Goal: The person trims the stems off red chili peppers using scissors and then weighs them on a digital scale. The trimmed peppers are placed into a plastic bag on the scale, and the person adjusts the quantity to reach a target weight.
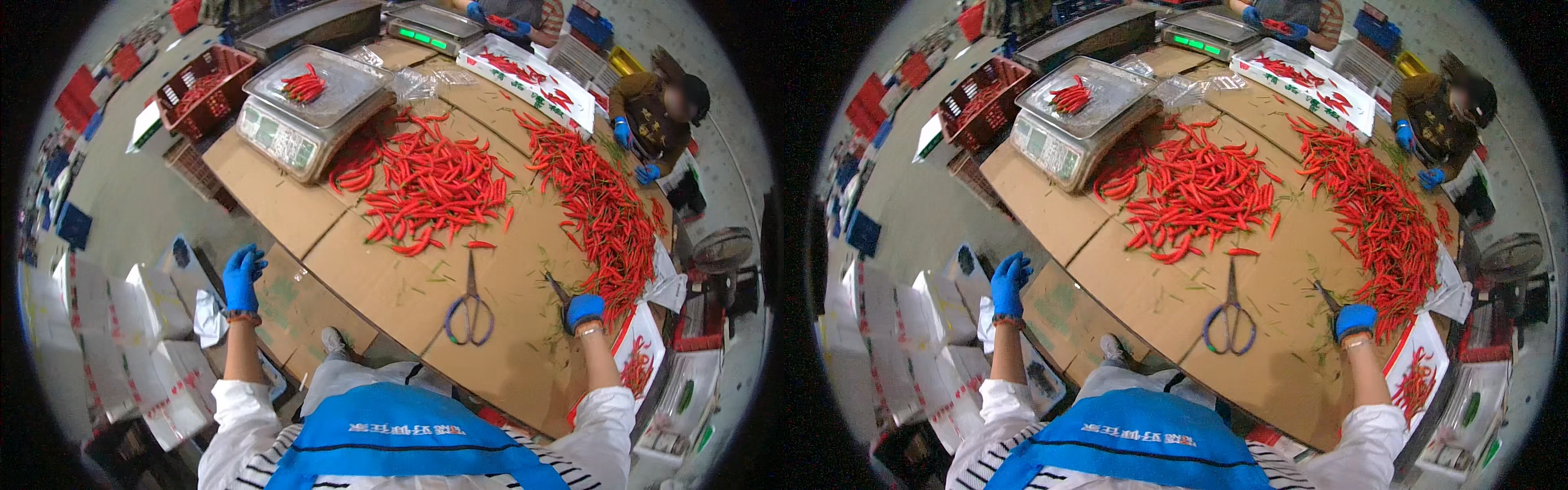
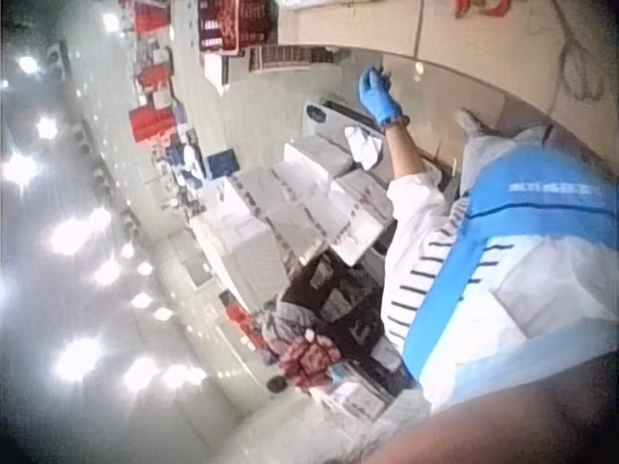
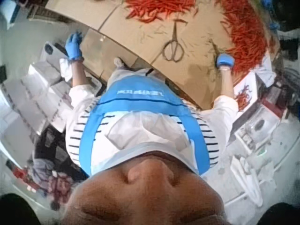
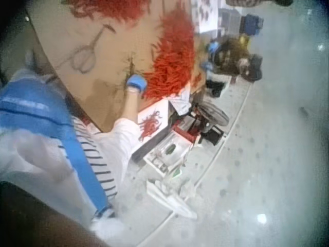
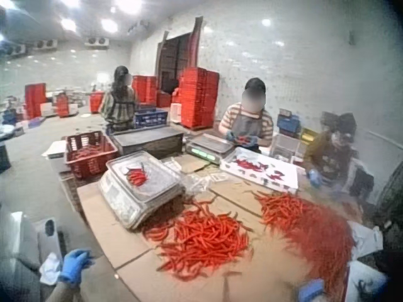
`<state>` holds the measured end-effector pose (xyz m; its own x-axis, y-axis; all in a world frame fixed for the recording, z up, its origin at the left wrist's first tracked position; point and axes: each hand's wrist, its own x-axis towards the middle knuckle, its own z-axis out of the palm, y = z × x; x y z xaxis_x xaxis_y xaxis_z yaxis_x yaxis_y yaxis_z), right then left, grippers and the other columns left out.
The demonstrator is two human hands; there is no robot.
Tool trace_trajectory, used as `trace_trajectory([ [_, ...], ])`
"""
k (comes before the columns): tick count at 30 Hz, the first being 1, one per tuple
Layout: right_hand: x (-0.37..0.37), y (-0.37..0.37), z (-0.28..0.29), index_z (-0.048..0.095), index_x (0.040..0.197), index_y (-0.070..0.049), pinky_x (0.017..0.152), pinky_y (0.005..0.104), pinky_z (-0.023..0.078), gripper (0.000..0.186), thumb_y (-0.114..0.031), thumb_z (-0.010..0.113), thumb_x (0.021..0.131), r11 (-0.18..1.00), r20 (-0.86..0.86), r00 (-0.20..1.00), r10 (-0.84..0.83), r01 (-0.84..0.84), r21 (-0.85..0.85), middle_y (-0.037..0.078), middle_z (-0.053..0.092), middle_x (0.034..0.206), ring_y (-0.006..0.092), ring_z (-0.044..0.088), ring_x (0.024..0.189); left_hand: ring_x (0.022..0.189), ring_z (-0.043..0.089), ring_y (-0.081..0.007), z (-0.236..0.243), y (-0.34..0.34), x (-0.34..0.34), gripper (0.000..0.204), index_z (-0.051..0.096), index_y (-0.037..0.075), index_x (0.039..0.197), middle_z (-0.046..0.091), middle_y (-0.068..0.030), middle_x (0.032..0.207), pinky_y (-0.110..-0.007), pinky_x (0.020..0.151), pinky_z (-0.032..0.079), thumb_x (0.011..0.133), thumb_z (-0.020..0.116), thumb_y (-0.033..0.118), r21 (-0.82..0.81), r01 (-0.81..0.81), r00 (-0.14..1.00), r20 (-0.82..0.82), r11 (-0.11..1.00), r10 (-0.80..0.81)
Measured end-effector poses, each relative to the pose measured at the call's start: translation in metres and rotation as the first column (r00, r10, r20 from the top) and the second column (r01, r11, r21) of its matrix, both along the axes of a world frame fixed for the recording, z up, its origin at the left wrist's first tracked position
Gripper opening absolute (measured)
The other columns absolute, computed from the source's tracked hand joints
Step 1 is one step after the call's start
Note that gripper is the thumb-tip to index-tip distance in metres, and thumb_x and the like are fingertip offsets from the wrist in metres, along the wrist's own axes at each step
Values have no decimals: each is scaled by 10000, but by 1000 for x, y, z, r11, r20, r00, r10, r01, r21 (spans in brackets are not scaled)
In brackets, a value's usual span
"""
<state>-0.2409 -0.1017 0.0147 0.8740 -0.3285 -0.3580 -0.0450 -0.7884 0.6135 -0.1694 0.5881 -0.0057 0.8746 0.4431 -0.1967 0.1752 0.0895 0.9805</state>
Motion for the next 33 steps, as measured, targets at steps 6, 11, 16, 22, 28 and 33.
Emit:
trace_trajectory([
  [6, 50, 118, 49, 669, 931, -71, 685, 444, 502, 294, -326, 568, 827, 911, 353, 924, -147, -13, 412, 140, 674, 884, 346, 644, 813, 763, 635, -144, -22, 101, 42, 255, 633, 41, 1117, 676, -87, 991, -250, 656, 468, 921, 562, 187, 94, 45, 999, -19, 995, -43],
  [11, 85, 248, 38, 620, 1080, -45, 799, 429, 484, 426, -335, 695, 777, 680, 655, 732, -187, -385, 624, 158, 637, 1035, 337, 599, 938, 810, 637, -158, -16, 107, 108, 286, 628, 32, 1133, 668, -85, 1020, -280, 713, 473, 927, 557, 218, 71, 134, 991, -4, 988, -134],
  [16, 143, 367, 24, 553, 1200, -13, 934, 351, 445, 364, -205, 608, 896, 94, 402, 697, -594, -437, 895, 124, 601, 1156, 231, 558, 1087, 1081, 568, -212, -1, 121, 218, 366, 578, 14, 1214, 602, -112, 1183, -333, 939, 422, 957, 496, 262, 278, 94, 971, 186, 956, -150],
  [22, 255, 487, 12, 423, 1331, 11, 1012, 331, 380, 405, -150, 483, 965, -414, 109, 730, -674, -496, 763, 135, 503, 1321, 216, 481, 1209, 1168, 523, -240, -21, 177, 383, 458, 549, 25, 1260, 554, -140, 1281, -335, 993, 380, 977, 410, 358, 373, -11, 930, 345, 928, -128],
  [28, 293, 520, 6, 391, 1357, 18, 1042, 349, 331, 448, -205, 451, 974, -261, 168, 613, -772, -547, 796, 159, 486, 1343, 254, 442, 1253, 1124, 551, -255, -11, 149, 402, 526, 549, 34, 1260, 584, -157, 1236, -332, 968, 395, 979, 347, 430, 419, 151, 974, 92, 895, -208],
  [33, 287, 514, 0, 431, 1335, -4, 964, 339, 396, 419, -228, 444, 981, -326, 20, 490, -872, -610, 722, 109, 531, 1279, 194, 510, 1117, 1157, 508, -264, -15, 148, 336, 404, 524, 14, 1268, 541, -172, 1263, -364, 1003, 364, 990, 358, 257, 573, 179, 932, 162, 800, -324],
])
